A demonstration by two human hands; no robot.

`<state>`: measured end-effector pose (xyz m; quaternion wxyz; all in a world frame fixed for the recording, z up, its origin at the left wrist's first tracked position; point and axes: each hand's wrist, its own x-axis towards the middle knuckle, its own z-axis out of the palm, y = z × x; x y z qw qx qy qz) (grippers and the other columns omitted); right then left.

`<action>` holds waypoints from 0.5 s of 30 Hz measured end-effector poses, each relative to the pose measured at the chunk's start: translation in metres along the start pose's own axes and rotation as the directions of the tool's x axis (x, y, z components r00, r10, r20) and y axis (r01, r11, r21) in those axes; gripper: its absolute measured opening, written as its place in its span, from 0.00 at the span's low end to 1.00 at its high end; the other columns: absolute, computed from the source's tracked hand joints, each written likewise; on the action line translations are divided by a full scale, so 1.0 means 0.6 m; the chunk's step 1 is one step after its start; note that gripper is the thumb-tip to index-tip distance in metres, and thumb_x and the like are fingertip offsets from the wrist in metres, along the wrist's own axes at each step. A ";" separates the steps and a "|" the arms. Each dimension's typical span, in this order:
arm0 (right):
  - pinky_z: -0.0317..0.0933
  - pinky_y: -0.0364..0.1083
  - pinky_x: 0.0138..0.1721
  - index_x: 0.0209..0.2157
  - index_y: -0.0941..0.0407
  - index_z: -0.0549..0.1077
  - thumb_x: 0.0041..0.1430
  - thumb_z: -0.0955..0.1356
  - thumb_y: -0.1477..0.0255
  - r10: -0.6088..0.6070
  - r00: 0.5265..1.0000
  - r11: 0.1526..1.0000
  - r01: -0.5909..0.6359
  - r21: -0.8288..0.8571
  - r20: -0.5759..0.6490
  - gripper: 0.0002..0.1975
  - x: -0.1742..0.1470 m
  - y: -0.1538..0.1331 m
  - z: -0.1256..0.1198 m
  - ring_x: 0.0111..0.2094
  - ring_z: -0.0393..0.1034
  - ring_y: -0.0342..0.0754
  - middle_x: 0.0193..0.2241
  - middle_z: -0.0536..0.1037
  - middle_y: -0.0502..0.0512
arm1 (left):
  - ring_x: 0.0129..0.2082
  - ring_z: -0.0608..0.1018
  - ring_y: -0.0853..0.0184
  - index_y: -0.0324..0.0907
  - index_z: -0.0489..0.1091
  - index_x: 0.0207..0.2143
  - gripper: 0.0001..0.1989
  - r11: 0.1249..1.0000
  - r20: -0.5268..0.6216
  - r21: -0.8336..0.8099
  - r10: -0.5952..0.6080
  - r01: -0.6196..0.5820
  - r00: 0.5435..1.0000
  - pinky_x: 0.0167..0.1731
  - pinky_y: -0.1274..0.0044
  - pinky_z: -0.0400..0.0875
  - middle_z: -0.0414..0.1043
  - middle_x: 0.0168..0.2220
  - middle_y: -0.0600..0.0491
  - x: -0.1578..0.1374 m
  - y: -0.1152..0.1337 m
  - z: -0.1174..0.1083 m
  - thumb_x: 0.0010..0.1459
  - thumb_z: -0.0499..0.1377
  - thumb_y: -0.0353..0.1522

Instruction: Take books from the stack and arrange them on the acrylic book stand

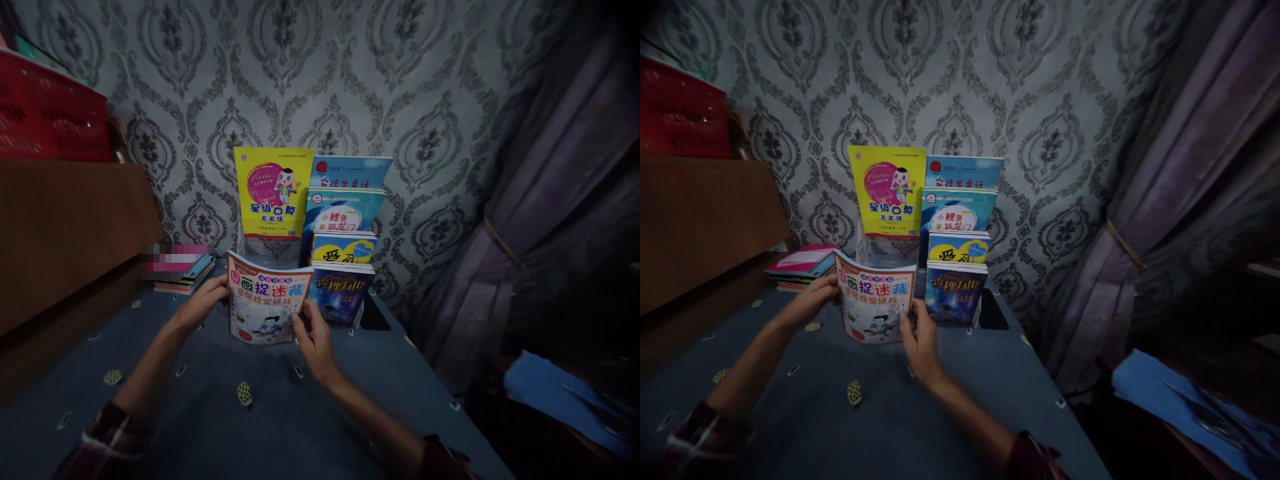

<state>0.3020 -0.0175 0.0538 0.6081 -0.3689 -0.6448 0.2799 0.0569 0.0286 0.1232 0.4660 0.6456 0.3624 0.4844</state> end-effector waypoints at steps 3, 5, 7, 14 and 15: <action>0.66 0.47 0.38 0.41 0.52 0.69 0.68 0.63 0.59 -0.008 1.000 1.000 0.008 -0.017 -0.017 0.12 0.028 -0.009 0.002 0.36 0.72 0.50 0.35 0.78 0.53 | 0.29 0.69 0.66 0.40 0.79 0.31 0.11 1.000 0.043 0.014 -0.028 0.027 0.999 0.29 0.78 0.63 0.74 0.29 0.53 0.024 0.017 -0.014 0.43 0.61 0.26; 0.66 0.46 0.35 0.41 0.52 0.69 0.68 0.63 0.58 0.008 0.999 1.000 -0.009 -0.027 -0.036 0.13 0.046 -0.013 0.001 0.34 0.71 0.49 0.34 0.77 0.53 | 0.29 0.70 0.66 0.39 0.79 0.35 0.12 0.999 0.045 0.010 -0.036 0.035 0.998 0.28 0.78 0.63 0.76 0.31 0.52 0.033 0.024 -0.017 0.44 0.63 0.26; 0.66 0.45 0.33 0.40 0.52 0.69 0.67 0.63 0.57 0.021 0.999 0.999 -0.022 -0.025 -0.046 0.13 0.062 -0.016 -0.002 0.34 0.70 0.49 0.34 0.77 0.53 | 0.28 0.70 0.67 0.39 0.79 0.38 0.13 0.999 0.041 0.001 -0.033 0.033 0.999 0.27 0.79 0.62 0.77 0.33 0.51 0.036 0.029 -0.015 0.47 0.66 0.27; 0.60 0.41 0.20 0.33 0.53 0.69 0.63 0.67 0.56 -0.015 1.000 0.999 0.015 0.045 -0.003 0.14 0.123 -0.040 -0.025 0.25 0.64 0.44 0.27 0.71 0.48 | 0.26 0.70 0.69 0.38 0.78 0.42 0.18 0.999 0.022 0.009 0.052 -0.052 0.998 0.22 0.81 0.60 0.76 0.30 0.52 0.042 0.021 0.006 0.52 0.70 0.40; 0.58 0.41 0.19 0.33 0.53 0.69 0.63 0.67 0.56 -0.019 1.000 0.999 0.019 0.051 0.009 0.15 0.130 -0.044 -0.029 0.23 0.62 0.43 0.25 0.70 0.47 | 0.25 0.69 0.69 0.38 0.78 0.42 0.20 0.998 0.009 0.020 0.061 -0.061 0.998 0.22 0.81 0.60 0.75 0.29 0.53 0.045 0.018 0.008 0.53 0.70 0.42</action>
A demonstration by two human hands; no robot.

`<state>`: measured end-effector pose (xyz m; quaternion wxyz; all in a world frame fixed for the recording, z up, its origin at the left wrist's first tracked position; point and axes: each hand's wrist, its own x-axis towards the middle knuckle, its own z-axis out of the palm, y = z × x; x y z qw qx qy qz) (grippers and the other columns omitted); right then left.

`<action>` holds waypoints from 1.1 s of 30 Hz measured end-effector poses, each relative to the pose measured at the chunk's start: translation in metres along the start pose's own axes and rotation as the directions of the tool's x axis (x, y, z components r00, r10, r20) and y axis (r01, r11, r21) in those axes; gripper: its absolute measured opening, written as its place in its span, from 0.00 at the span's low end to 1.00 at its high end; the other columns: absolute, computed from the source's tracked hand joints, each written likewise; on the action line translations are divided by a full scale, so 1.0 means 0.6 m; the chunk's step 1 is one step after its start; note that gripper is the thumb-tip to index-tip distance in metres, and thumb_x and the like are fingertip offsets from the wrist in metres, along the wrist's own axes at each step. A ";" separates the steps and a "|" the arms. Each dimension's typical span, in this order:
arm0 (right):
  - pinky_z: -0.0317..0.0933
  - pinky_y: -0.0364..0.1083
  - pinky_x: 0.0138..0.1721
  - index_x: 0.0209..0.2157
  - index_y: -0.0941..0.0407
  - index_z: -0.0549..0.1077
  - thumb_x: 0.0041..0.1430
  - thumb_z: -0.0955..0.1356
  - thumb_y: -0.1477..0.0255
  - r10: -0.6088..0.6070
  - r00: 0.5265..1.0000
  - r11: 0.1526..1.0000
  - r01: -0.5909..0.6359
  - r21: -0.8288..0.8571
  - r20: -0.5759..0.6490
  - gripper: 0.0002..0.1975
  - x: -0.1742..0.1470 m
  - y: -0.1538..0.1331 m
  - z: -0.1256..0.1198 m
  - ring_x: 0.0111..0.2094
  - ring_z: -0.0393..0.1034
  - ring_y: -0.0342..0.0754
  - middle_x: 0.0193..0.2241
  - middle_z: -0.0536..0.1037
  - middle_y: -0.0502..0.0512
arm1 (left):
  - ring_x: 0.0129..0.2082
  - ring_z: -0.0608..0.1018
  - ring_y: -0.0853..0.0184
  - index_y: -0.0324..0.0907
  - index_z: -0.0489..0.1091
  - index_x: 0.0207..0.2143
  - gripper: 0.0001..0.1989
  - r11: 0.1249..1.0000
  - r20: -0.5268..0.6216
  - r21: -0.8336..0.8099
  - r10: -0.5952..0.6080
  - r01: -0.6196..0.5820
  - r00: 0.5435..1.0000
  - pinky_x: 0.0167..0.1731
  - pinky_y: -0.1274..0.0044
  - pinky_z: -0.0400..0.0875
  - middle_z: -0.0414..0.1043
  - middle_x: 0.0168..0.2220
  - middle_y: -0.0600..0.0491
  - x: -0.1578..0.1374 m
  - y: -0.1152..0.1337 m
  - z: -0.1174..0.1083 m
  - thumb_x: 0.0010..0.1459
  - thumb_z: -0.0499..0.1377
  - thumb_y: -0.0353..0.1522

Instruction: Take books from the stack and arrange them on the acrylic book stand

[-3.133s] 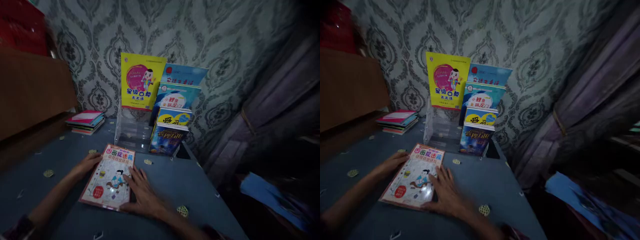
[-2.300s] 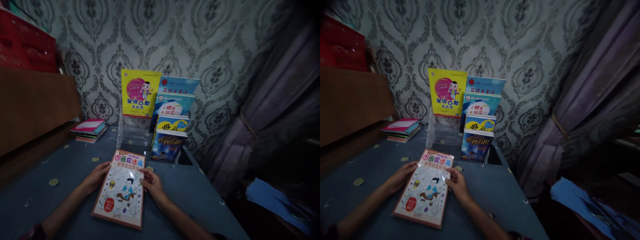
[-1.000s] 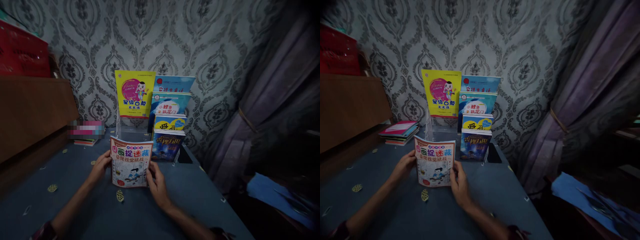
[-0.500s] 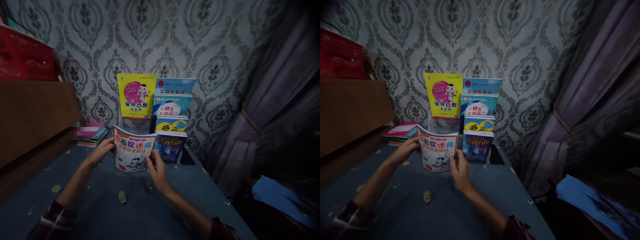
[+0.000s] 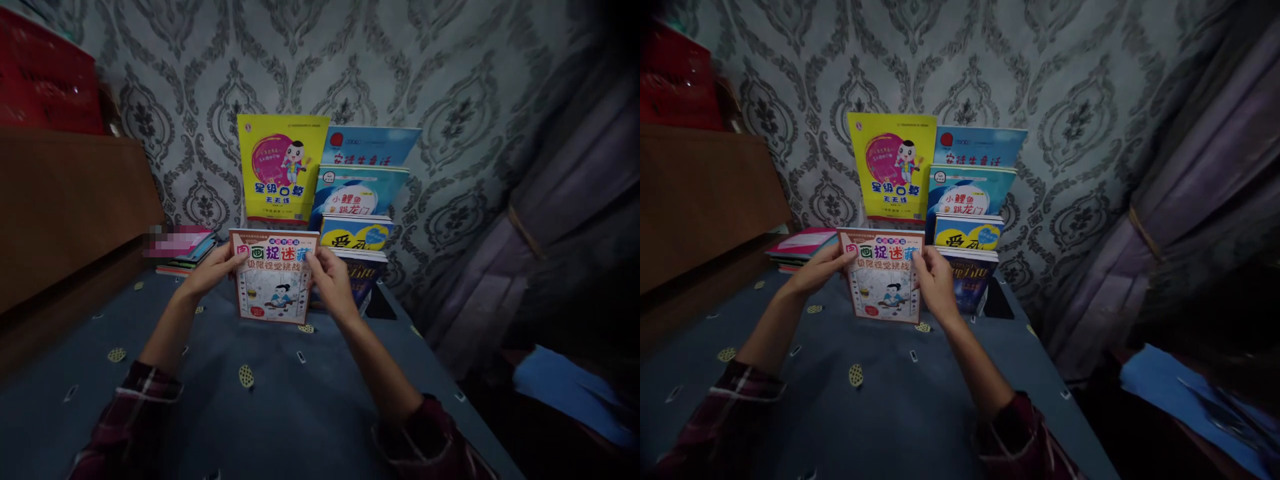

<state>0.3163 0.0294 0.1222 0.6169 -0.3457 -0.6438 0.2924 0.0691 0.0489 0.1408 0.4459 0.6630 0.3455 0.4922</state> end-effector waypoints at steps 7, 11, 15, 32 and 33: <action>0.57 0.40 0.19 0.29 0.54 0.69 0.64 0.68 0.56 0.011 0.994 1.000 -0.012 0.009 0.105 0.17 0.018 -0.018 -0.020 0.21 0.61 0.39 0.23 0.68 0.46 | 0.20 0.67 0.73 0.39 0.73 0.31 0.23 0.998 -0.092 0.021 0.055 -0.054 0.994 0.19 0.82 0.59 0.69 0.22 0.56 0.012 -0.009 0.011 0.56 0.65 0.51; 0.60 0.41 0.17 0.32 0.53 0.71 0.62 0.69 0.53 0.073 0.987 0.996 -0.078 0.031 0.147 0.17 0.019 -0.014 -0.030 0.17 0.62 0.40 0.20 0.68 0.43 | 0.18 0.69 0.73 0.40 0.71 0.31 0.23 1.000 -0.045 0.024 0.019 -0.018 0.999 0.18 0.82 0.61 0.68 0.21 0.58 0.009 -0.004 0.016 0.54 0.67 0.51; 0.58 0.40 0.15 0.28 0.53 0.69 0.61 0.70 0.53 0.079 0.987 0.996 -0.084 0.029 0.142 0.19 0.020 -0.011 -0.035 0.15 0.61 0.39 0.17 0.67 0.42 | 0.17 0.68 0.73 0.41 0.66 0.25 0.23 1.000 -0.021 0.018 0.021 -0.020 1.000 0.17 0.82 0.61 0.64 0.18 0.59 0.008 -0.004 0.022 0.54 0.67 0.51; 0.59 0.41 0.17 0.24 0.53 0.66 0.61 0.70 0.49 0.043 0.980 0.999 -0.046 0.013 0.196 0.24 0.006 -0.050 -0.023 0.16 0.63 0.40 0.17 0.67 0.44 | 0.49 0.74 0.57 0.46 0.74 0.36 0.11 0.249 0.089 0.912 0.655 -0.326 0.750 0.61 0.57 0.57 0.78 0.40 0.50 -0.020 0.030 0.087 0.69 0.53 0.36; 0.58 0.41 0.17 0.24 0.53 0.66 0.61 0.69 0.50 0.033 0.978 0.999 -0.036 0.010 0.208 0.23 0.004 -0.054 -0.021 0.16 0.63 0.40 0.17 0.67 0.44 | 0.44 0.75 0.59 0.46 0.73 0.36 0.12 0.214 0.118 0.918 0.656 -0.333 0.746 0.59 0.58 0.59 0.77 0.37 0.51 -0.026 0.032 0.098 0.69 0.52 0.36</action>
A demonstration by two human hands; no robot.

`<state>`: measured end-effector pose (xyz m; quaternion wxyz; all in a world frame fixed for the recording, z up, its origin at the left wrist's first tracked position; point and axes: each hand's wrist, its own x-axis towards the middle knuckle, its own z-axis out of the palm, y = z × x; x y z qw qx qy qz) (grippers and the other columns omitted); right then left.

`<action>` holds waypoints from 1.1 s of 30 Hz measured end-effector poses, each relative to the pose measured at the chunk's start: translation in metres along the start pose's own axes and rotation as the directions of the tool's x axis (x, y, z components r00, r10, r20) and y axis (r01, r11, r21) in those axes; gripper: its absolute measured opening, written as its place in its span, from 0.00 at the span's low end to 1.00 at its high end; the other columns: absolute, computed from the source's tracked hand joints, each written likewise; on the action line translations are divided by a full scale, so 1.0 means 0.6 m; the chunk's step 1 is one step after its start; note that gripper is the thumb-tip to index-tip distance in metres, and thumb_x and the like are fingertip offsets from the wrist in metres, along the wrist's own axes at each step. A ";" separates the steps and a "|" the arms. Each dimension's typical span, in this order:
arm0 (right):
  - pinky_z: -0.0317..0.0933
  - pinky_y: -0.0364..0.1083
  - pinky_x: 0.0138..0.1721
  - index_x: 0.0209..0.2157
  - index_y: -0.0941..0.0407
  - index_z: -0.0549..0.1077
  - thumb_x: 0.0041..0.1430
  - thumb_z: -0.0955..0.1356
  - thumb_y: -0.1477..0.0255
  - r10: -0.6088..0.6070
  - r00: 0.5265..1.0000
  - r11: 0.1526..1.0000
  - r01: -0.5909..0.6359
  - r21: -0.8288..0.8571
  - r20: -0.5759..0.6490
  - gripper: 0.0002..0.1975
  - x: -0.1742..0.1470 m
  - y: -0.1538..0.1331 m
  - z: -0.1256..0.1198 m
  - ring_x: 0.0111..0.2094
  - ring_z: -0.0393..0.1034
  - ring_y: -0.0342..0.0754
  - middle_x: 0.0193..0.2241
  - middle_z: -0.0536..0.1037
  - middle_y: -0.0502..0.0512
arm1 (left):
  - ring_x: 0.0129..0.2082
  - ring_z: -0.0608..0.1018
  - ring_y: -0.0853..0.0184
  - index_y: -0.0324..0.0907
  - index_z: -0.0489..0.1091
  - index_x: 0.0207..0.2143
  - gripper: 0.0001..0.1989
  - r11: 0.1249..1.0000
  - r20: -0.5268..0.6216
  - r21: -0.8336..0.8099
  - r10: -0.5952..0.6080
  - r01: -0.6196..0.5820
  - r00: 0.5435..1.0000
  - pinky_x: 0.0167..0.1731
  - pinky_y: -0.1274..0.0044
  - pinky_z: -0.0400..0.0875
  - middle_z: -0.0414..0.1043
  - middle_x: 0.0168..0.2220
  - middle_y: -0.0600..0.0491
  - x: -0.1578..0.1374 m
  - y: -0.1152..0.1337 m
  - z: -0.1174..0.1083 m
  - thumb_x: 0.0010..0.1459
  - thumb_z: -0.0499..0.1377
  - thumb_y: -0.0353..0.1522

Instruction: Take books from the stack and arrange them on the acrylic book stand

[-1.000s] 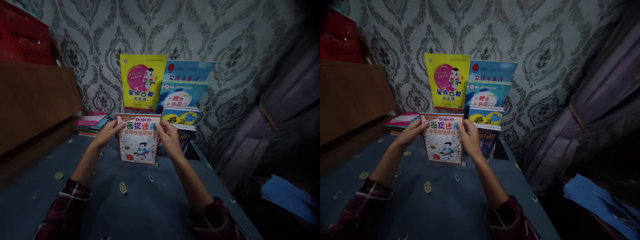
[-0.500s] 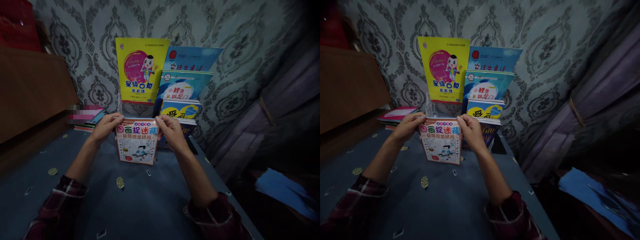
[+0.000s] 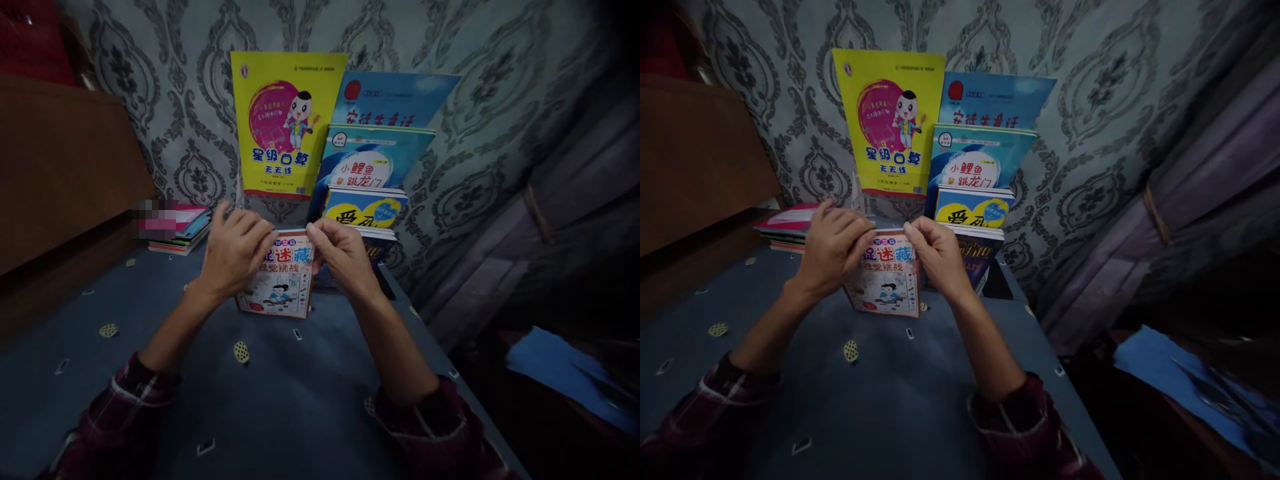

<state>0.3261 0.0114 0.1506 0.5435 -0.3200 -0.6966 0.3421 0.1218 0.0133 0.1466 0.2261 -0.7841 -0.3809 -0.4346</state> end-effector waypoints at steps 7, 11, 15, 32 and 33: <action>0.59 0.40 0.17 0.27 0.54 0.69 0.62 0.70 0.50 0.009 0.998 0.998 -0.013 0.062 0.068 0.22 -0.012 -0.016 0.021 0.16 0.63 0.39 0.18 0.70 0.44 | 0.24 0.66 0.67 0.44 0.64 0.24 0.21 0.997 0.021 -0.075 -0.032 0.034 0.999 0.34 0.71 0.59 0.64 0.20 0.57 -0.005 0.029 -0.008 0.70 0.51 0.40; 0.61 0.39 0.17 0.38 0.54 0.72 0.61 0.72 0.54 0.067 0.991 0.990 -0.080 0.113 0.115 0.18 -0.014 -0.013 0.022 0.17 0.65 0.39 0.21 0.73 0.43 | 0.24 0.66 0.68 0.44 0.64 0.24 0.21 0.995 0.038 -0.078 -0.058 0.061 0.998 0.33 0.72 0.57 0.65 0.20 0.57 -0.003 0.024 -0.013 0.70 0.52 0.41; 0.63 0.39 0.17 0.45 0.54 0.72 0.57 0.75 0.58 0.128 0.960 0.982 -0.158 0.103 0.250 0.20 -0.015 -0.006 0.013 0.20 0.68 0.40 0.26 0.78 0.46 | 0.25 0.68 0.67 0.44 0.67 0.26 0.20 0.996 0.010 -0.042 -0.081 0.081 0.997 0.33 0.72 0.58 0.67 0.22 0.56 -0.002 0.015 -0.011 0.70 0.51 0.42; 0.64 0.41 0.18 0.29 0.56 0.73 0.61 0.70 0.49 0.159 0.924 0.983 -0.182 0.035 0.347 0.23 0.004 0.049 -0.014 0.18 0.66 0.40 0.20 0.74 0.48 | 0.73 0.50 0.43 0.48 0.54 0.70 0.45 0.985 0.177 0.007 0.166 -0.170 0.970 0.69 0.48 0.33 0.52 0.73 0.41 -0.038 -0.008 0.058 0.58 0.58 0.59; 0.64 0.41 0.19 0.28 0.56 0.73 0.61 0.70 0.49 0.160 0.923 0.982 -0.184 0.035 0.349 0.23 0.004 0.051 -0.015 0.18 0.66 0.40 0.20 0.74 0.48 | 0.74 0.49 0.43 0.48 0.53 0.70 0.46 0.986 0.171 -0.009 0.167 -0.168 0.971 0.70 0.48 0.32 0.51 0.73 0.40 -0.042 -0.011 0.064 0.56 0.59 0.60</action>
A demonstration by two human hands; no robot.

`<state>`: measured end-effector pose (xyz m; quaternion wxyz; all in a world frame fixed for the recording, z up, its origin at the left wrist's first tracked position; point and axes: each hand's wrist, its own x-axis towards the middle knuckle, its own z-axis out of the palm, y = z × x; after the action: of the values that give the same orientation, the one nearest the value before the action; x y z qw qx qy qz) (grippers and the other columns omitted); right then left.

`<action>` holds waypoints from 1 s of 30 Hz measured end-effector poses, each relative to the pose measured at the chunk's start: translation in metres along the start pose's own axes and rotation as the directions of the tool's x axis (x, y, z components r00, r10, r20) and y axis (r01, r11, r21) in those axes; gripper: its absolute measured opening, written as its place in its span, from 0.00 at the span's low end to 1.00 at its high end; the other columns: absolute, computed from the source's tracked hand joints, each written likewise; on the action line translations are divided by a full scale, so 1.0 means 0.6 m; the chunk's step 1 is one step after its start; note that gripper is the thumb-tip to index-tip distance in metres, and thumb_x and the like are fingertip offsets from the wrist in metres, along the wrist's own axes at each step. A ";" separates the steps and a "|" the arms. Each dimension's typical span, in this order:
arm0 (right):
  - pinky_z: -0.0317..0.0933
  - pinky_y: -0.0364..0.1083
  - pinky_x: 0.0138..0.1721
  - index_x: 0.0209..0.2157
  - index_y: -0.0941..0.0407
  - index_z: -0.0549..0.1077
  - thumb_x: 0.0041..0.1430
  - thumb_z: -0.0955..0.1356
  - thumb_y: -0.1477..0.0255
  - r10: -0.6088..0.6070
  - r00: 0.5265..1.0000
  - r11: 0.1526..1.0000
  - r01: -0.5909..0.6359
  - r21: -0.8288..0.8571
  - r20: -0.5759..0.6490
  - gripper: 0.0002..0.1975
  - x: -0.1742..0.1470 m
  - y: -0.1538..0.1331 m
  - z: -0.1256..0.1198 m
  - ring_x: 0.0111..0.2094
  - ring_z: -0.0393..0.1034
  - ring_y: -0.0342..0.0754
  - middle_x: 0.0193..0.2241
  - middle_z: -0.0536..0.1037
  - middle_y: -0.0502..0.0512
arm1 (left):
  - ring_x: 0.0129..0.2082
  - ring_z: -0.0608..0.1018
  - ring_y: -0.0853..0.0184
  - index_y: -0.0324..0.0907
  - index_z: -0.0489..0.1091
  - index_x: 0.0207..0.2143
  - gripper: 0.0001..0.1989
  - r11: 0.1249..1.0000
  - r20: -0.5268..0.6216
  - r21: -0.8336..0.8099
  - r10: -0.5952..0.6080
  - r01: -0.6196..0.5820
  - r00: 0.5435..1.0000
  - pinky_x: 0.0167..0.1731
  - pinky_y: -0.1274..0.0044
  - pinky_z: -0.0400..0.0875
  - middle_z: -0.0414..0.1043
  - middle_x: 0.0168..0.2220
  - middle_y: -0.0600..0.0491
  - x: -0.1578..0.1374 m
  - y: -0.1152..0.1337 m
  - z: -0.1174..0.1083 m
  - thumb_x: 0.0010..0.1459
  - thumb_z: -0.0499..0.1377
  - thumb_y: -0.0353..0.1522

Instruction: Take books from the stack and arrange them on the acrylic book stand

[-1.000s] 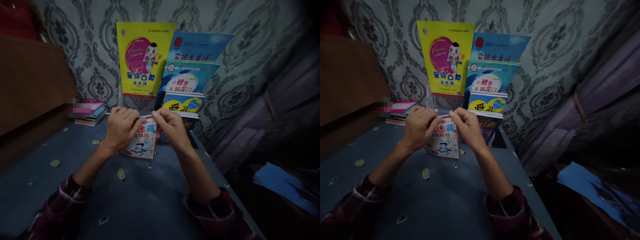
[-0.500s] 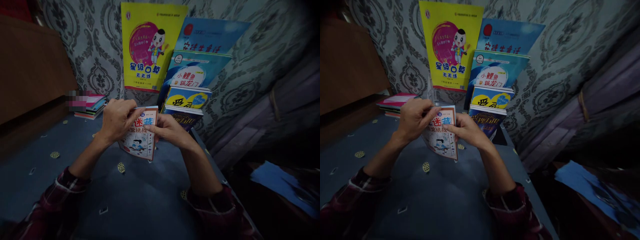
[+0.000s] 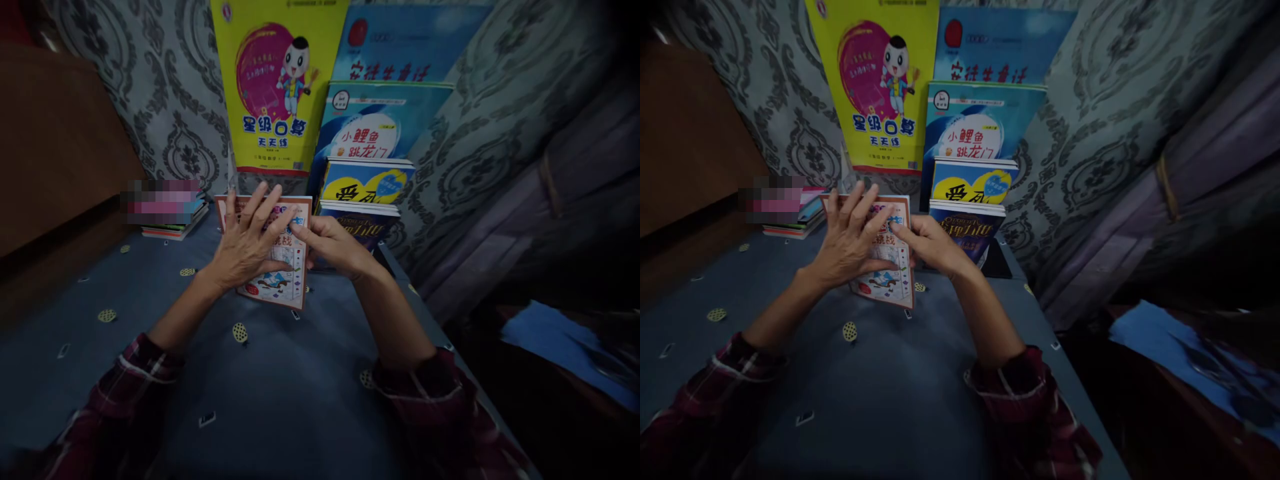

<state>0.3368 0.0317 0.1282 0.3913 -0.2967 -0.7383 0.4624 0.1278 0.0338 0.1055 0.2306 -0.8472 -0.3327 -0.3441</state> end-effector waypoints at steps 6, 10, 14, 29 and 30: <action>0.63 0.39 0.17 0.30 0.56 0.74 0.59 0.71 0.48 0.012 0.998 0.999 -0.010 0.051 -0.053 0.23 0.000 -0.001 -0.011 0.19 0.66 0.39 0.22 0.76 0.48 | 0.72 0.55 0.44 0.42 0.49 0.70 0.53 0.922 -0.217 -0.269 -0.339 0.278 0.915 0.67 0.51 0.55 0.52 0.71 0.33 -0.006 -0.051 0.004 0.53 0.65 0.57; 0.61 0.38 0.16 0.31 0.56 0.74 0.58 0.71 0.48 -0.011 0.987 0.996 0.025 0.084 -0.163 0.23 -0.004 -0.013 -0.024 0.21 0.67 0.39 0.23 0.77 0.49 | 0.48 0.82 0.54 0.42 0.65 0.60 0.31 0.647 0.128 -0.635 -0.452 0.423 0.883 0.42 0.65 0.80 0.78 0.51 0.41 -0.008 -0.082 -0.011 0.62 0.60 0.51; 0.59 0.38 0.15 0.29 0.56 0.73 0.59 0.71 0.48 -0.030 0.978 0.998 0.041 0.048 -0.209 0.24 -0.011 -0.025 -0.032 0.19 0.64 0.38 0.21 0.75 0.48 | 0.32 0.82 0.60 0.42 0.73 0.43 0.20 0.460 0.325 -0.736 -0.403 0.496 0.856 0.28 0.72 0.78 0.80 0.35 0.48 -0.006 -0.085 -0.029 0.62 0.60 0.49; 0.76 0.48 0.33 0.43 0.54 0.78 0.61 0.71 0.52 -0.267 0.909 0.962 0.235 -0.137 -0.319 0.20 -0.013 -0.061 -0.003 0.35 0.75 0.48 0.37 0.81 0.55 | 0.40 0.81 0.61 0.44 0.73 0.46 0.15 0.713 0.009 -0.619 -0.414 0.330 0.910 0.36 0.71 0.78 0.80 0.39 0.47 0.005 -0.075 -0.103 0.64 0.60 0.44; 0.76 0.50 0.35 0.41 0.53 0.78 0.61 0.71 0.52 -0.291 0.893 0.955 0.249 -0.162 -0.344 0.19 -0.012 -0.065 -0.004 0.35 0.75 0.49 0.36 0.81 0.55 | 0.40 0.81 0.60 0.44 0.73 0.46 0.15 0.740 -0.032 -0.591 -0.419 0.321 0.908 0.37 0.71 0.78 0.80 0.39 0.48 0.008 -0.071 -0.106 0.64 0.59 0.45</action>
<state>0.3393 0.0116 0.1623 0.5641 -0.2934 -0.7122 0.2975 0.0724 0.0246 0.1577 -0.0816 -0.7624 -0.3556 -0.5345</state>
